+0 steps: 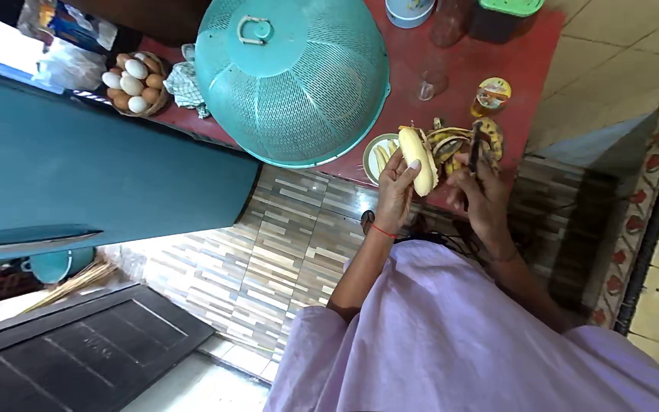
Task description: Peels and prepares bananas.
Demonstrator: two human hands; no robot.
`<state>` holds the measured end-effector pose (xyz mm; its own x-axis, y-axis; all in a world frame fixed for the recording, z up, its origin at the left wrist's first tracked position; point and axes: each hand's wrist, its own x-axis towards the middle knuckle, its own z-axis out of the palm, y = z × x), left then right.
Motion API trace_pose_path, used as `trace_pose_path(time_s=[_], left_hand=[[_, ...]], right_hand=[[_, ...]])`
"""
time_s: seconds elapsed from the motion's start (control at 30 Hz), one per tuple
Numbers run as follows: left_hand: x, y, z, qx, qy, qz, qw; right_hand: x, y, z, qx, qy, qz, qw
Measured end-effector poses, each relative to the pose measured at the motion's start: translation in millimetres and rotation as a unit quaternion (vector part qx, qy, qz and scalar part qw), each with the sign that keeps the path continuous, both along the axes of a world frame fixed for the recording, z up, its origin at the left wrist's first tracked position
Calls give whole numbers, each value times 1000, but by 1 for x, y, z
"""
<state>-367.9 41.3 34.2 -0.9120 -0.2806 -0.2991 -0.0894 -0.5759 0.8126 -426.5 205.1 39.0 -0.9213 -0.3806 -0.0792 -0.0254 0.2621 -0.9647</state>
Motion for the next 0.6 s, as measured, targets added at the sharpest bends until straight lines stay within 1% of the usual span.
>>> trace_pose_path(time_s=[0.1,0.17,0.23,0.3,0.4,0.6], left_hand=[[2,-2,-2,-8,35,-7,999],[2,-2,-2,-5,50,-3,999],[-1,-2,-2,11,62,11,998],[1,-3,-3,9,75,11,997],[8,-5,0,-11,95,-7,995],[10,-5,4,6,116,-14,993]], right_hand=[[9,-6,5,50,83,33,995],[11,-10,4,43,120,55,990],[12,-12,-1,-23,98,86,991],[13,-13,-3,-56,80,107,989],[13,-13,-5,-51,78,114,989],[11,-11,-12,-49,96,125,986]])
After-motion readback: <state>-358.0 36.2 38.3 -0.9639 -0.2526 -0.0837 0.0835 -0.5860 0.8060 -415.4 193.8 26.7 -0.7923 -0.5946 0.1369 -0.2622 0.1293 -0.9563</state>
